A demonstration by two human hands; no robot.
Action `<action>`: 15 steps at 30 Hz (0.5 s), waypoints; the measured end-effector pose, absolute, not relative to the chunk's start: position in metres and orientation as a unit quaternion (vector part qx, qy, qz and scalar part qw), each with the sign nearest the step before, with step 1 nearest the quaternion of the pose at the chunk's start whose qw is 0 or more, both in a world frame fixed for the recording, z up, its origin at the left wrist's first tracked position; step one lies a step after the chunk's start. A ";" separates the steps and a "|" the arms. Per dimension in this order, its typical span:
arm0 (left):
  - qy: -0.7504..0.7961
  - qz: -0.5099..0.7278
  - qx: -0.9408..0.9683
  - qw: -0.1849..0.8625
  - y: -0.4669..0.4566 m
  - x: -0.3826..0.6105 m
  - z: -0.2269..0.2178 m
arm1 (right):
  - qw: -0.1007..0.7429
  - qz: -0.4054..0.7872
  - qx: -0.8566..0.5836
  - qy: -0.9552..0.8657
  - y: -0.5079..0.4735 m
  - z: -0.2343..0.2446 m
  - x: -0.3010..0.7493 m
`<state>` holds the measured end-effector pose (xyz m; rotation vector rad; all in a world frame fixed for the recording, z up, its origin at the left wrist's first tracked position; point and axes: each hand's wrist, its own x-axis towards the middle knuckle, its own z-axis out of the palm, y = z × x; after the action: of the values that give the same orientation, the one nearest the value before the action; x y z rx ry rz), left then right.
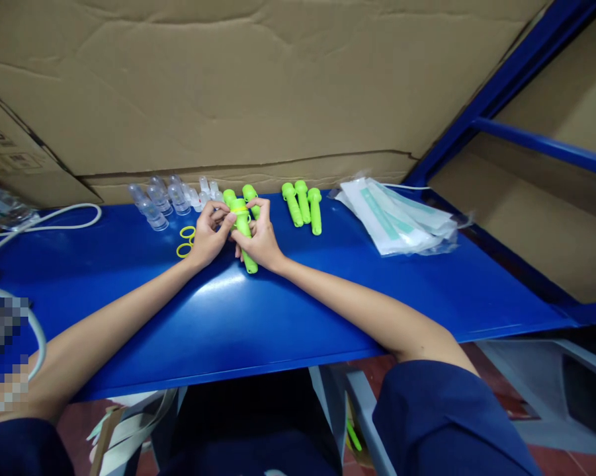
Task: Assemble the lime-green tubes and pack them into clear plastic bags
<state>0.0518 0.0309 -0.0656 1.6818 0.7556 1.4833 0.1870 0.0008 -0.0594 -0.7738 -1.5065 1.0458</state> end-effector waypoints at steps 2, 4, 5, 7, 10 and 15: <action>0.295 0.580 0.661 0.374 0.031 0.051 -0.065 | 0.546 0.444 -0.321 -0.634 0.001 -0.059 0.187; 0.295 0.580 0.664 0.367 0.031 0.051 -0.065 | 0.544 0.448 -0.324 -0.631 0.001 -0.059 0.187; 0.297 0.579 0.666 0.364 0.031 0.051 -0.065 | 0.543 0.449 -0.328 -0.629 0.002 -0.059 0.187; 0.301 0.577 0.670 0.357 0.030 0.050 -0.064 | 0.540 0.452 -0.333 -0.627 0.002 -0.058 0.187; 0.301 0.577 0.674 0.350 0.030 0.050 -0.064 | 0.542 0.456 -0.328 -0.625 0.002 -0.058 0.187; 0.302 0.573 0.671 0.361 0.031 0.050 -0.064 | 0.547 0.464 -0.320 -0.620 0.003 -0.058 0.186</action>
<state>0.0503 0.0308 -0.0638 1.7281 0.7770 1.4768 0.1856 0.0025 -0.0579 -0.7579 -1.4686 1.0988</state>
